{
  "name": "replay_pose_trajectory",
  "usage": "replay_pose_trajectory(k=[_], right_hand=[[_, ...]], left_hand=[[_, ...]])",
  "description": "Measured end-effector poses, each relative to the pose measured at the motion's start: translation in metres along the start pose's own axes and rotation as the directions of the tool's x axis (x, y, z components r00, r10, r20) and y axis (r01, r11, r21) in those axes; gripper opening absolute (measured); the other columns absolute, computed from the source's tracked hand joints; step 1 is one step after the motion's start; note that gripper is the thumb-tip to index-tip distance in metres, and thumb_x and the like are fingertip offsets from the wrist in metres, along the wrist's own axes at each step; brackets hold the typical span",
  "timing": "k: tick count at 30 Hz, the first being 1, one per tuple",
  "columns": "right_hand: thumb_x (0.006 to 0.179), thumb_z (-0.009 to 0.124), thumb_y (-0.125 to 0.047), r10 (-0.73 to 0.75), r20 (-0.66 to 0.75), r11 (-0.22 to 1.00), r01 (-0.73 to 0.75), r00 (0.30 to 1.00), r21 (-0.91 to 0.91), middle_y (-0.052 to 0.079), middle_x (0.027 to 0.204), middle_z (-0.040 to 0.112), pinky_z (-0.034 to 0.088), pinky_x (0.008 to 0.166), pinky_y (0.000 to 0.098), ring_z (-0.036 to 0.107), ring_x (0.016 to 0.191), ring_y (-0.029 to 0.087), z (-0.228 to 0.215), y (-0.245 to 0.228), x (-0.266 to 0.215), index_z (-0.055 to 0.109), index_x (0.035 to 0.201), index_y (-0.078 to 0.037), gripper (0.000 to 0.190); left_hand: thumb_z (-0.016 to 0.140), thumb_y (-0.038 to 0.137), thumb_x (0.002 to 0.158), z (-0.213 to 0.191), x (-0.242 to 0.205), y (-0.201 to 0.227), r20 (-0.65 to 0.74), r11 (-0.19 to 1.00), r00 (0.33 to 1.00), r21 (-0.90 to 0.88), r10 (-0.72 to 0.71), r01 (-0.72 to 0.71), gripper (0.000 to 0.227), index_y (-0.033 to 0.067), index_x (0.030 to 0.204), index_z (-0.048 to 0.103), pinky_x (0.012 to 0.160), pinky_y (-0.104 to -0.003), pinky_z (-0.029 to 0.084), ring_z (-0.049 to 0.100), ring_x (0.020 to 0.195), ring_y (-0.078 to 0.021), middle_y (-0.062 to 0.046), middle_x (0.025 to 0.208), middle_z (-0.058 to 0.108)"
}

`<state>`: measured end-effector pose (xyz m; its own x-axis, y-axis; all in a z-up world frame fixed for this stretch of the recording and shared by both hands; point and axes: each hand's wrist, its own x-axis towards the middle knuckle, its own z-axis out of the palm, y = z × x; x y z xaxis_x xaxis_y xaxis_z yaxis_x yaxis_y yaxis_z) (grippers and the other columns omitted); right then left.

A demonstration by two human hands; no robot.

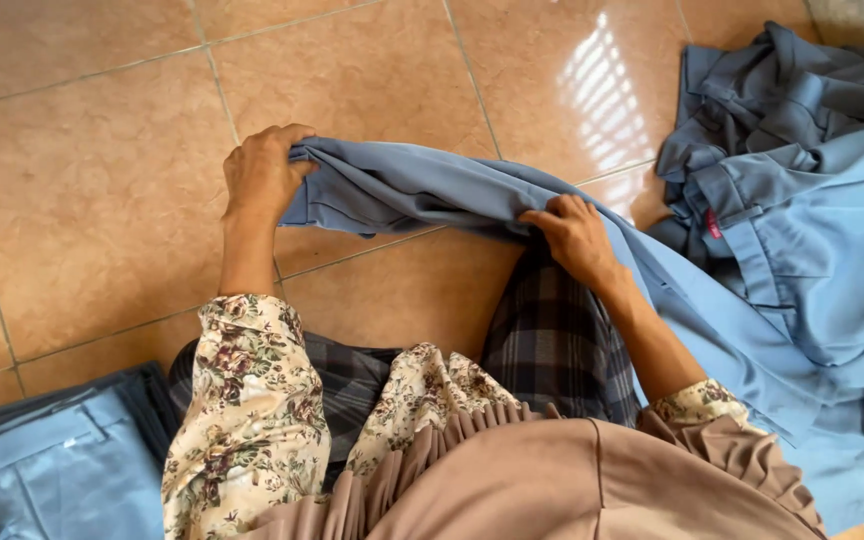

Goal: Folding blue trousers into a neat rectangular shape on the floor of a factory.

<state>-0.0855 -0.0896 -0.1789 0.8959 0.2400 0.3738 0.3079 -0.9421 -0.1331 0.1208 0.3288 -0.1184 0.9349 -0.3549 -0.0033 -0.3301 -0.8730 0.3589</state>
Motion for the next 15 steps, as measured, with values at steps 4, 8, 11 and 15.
replay_pose_trajectory(k=[4, 8, 11, 15], right_hand=[[0.092, 0.062, -0.007, 0.155, 0.082, 0.96, -0.17, 0.984, 0.222, 0.012, 0.092, 0.062, 0.052, 0.076, 0.047, 0.064, 0.087, 0.039, 0.022, 0.048, 0.036, 0.081, 0.092, -0.029, 0.029], [0.093, 0.064, 0.002, 0.109, -0.267, 0.994, -0.104, 0.957, 0.033, 0.008, 0.094, 0.052, 0.048, 0.067, 0.0365, 0.057, 0.08, 0.029, -0.035, 0.037, 0.119, 0.083, 0.095, -0.016, 0.026], [0.082, 0.067, 0.011, 0.032, -0.403, 0.999, -0.036, 0.915, -0.004, 0.01, 0.091, 0.051, 0.046, 0.062, 0.0318, 0.051, 0.074, 0.023, -0.042, 0.011, 0.146, 0.083, 0.095, -0.001, 0.025], [0.084, 0.07, -0.013, -0.084, -0.237, 0.994, 0.099, 0.968, 0.05, 0.009, 0.089, 0.056, 0.045, 0.074, 0.0429, 0.056, 0.081, 0.032, 0.028, 0.004, 0.108, 0.078, 0.083, -0.018, 0.01]], left_hand=[[0.084, 0.022, 0.083, -0.015, -0.017, -0.014, -0.011, 0.999, 0.999, -0.016, -0.044, 0.044, 0.043, 0.0337, 0.123, 0.071, 0.091, -0.054, 0.052, 0.071, 0.103, -0.0317, -0.001, 0.104, 0.073], [0.084, 0.019, 0.079, -0.037, -0.026, 0.003, -0.094, 0.983, 0.988, -0.152, -0.122, 0.107, 0.043, 0.0305, 0.118, 0.074, 0.086, -0.049, 0.052, 0.07, 0.096, -0.0278, 0.001, 0.105, 0.076], [0.085, 0.013, 0.074, -0.048, -0.027, -0.002, -0.157, 0.973, 0.977, -0.203, -0.142, 0.108, 0.042, 0.0218, 0.115, 0.077, 0.079, -0.041, 0.052, 0.071, 0.085, -0.023, 0.0, 0.099, 0.078], [0.083, 0.021, 0.083, -0.041, -0.022, -0.051, -0.016, 0.966, 0.97, -0.1, -0.242, 0.24, 0.039, 0.0312, 0.12, 0.075, 0.092, -0.059, 0.053, 0.069, 0.105, -0.0444, -0.01, 0.11, 0.075]])
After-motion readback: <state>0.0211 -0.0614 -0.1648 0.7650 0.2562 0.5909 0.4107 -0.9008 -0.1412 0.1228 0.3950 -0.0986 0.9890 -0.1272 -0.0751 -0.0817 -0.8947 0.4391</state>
